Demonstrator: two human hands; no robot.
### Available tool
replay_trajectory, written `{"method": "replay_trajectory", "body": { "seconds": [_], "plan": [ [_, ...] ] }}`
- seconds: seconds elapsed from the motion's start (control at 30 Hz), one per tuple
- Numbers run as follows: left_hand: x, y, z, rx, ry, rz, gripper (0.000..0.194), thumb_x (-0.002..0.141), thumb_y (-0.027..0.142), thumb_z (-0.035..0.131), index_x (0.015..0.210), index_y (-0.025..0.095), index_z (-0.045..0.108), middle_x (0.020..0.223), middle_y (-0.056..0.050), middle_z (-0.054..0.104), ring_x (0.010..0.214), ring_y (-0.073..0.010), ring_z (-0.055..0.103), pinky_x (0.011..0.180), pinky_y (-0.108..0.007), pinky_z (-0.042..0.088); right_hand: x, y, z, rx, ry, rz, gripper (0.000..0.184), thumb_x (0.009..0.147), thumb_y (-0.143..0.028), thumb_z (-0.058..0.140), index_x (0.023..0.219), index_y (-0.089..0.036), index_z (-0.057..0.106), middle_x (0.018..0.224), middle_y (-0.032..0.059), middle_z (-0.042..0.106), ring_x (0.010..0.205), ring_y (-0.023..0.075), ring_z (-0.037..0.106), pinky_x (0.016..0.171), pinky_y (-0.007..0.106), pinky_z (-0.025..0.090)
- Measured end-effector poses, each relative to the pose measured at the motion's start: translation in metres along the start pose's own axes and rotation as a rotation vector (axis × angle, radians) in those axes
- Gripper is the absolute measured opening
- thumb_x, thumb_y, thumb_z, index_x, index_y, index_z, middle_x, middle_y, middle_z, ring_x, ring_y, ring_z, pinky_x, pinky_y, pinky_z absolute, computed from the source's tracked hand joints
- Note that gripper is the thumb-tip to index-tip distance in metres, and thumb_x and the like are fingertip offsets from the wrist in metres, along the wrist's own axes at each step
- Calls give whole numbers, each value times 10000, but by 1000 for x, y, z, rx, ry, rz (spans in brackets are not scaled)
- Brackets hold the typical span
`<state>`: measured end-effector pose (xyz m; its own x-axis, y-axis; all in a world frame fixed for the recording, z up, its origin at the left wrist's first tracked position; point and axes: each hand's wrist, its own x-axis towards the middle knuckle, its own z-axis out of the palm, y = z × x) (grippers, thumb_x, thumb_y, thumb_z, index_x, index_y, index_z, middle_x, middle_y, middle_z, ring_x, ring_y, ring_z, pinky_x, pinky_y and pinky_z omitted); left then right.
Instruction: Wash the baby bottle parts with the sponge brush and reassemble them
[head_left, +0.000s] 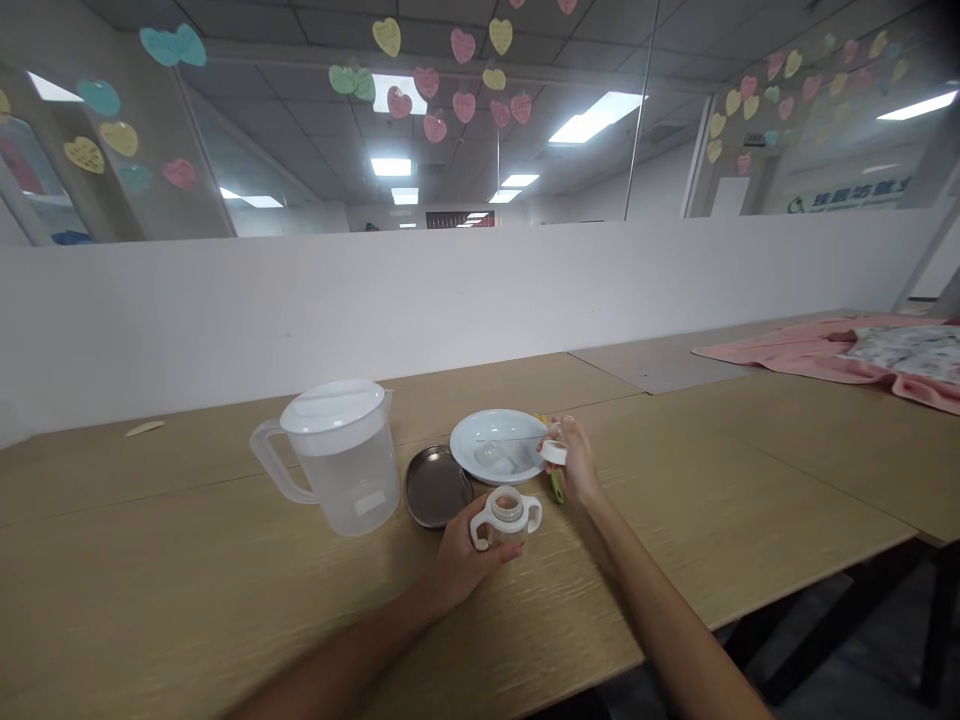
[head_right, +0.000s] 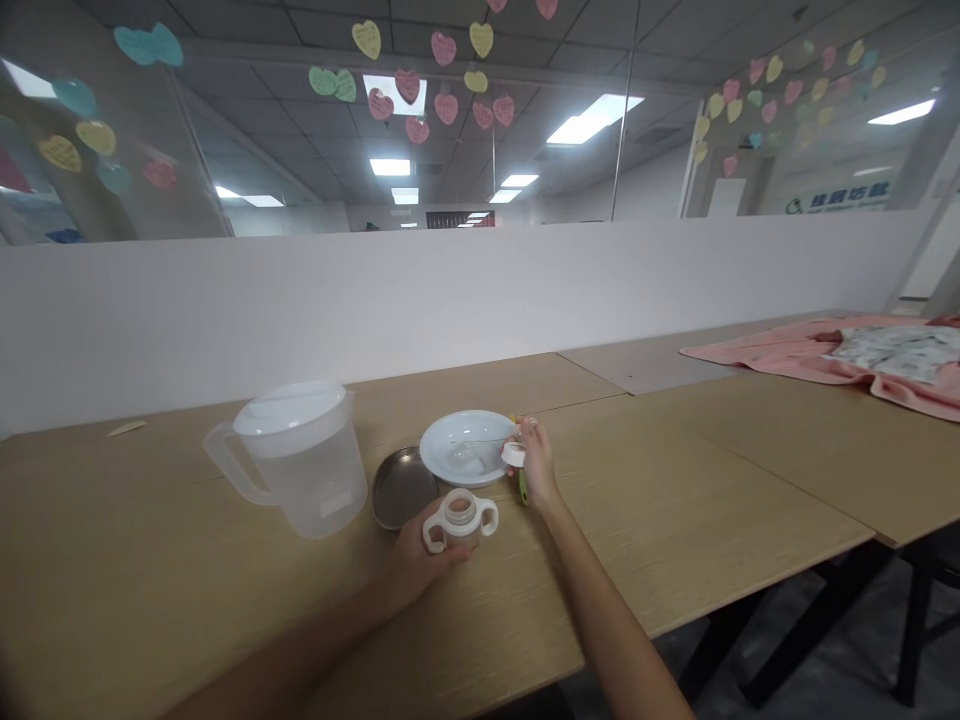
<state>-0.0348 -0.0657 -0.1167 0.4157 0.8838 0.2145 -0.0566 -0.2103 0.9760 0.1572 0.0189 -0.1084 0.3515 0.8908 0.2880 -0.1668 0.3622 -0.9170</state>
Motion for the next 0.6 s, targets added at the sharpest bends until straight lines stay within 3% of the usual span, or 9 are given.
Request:
{"method": "replay_trajectory", "body": {
  "seconds": [0.1, 0.2, 0.4, 0.5, 0.6],
  "plan": [
    [0, 1, 0, 4, 5, 6, 503, 628, 295, 783, 1084, 167, 617, 913, -41, 653, 794, -155, 563, 723, -256, 434, -1, 6, -5, -549, 111, -228, 527, 709, -681, 503, 925, -200, 503, 763, 49, 628, 624, 182, 565, 532, 260, 383],
    [-1, 3, 0, 3, 16, -9, 487, 619, 295, 789, 1060, 167, 626, 900, -37, 655, 784, -153, 564, 712, -252, 433, -1, 9, -9, -863, 60, -334, 497, 765, -651, 457, 895, -187, 582, 818, 89, 656, 699, 217, 596, 613, 288, 393],
    [0, 4, 1, -2, 11, -19, 501, 608, 301, 793, 1062, 167, 630, 893, -36, 656, 768, -151, 563, 703, -256, 434, 1, 10, -11, -835, -68, -323, 539, 861, -600, 319, 947, -192, 660, 918, 102, 687, 798, 219, 622, 708, 299, 417],
    [0, 2, 1, 8, 18, -14, 495, 614, 296, 788, 1064, 165, 629, 901, -39, 655, 775, -154, 562, 709, -261, 434, 3, 12, -12, -822, -45, -286, 553, 863, -607, 298, 1002, -179, 620, 899, 100, 682, 821, 226, 615, 709, 302, 417],
    [0, 2, 1, 19, 22, -7, 496, 617, 287, 786, 1070, 164, 624, 899, -41, 655, 770, -154, 561, 707, -263, 436, 3, 15, -12, -852, -11, -278, 542, 862, -620, 289, 930, -179, 597, 859, 91, 673, 813, 230, 604, 691, 298, 405]
  ]
}}
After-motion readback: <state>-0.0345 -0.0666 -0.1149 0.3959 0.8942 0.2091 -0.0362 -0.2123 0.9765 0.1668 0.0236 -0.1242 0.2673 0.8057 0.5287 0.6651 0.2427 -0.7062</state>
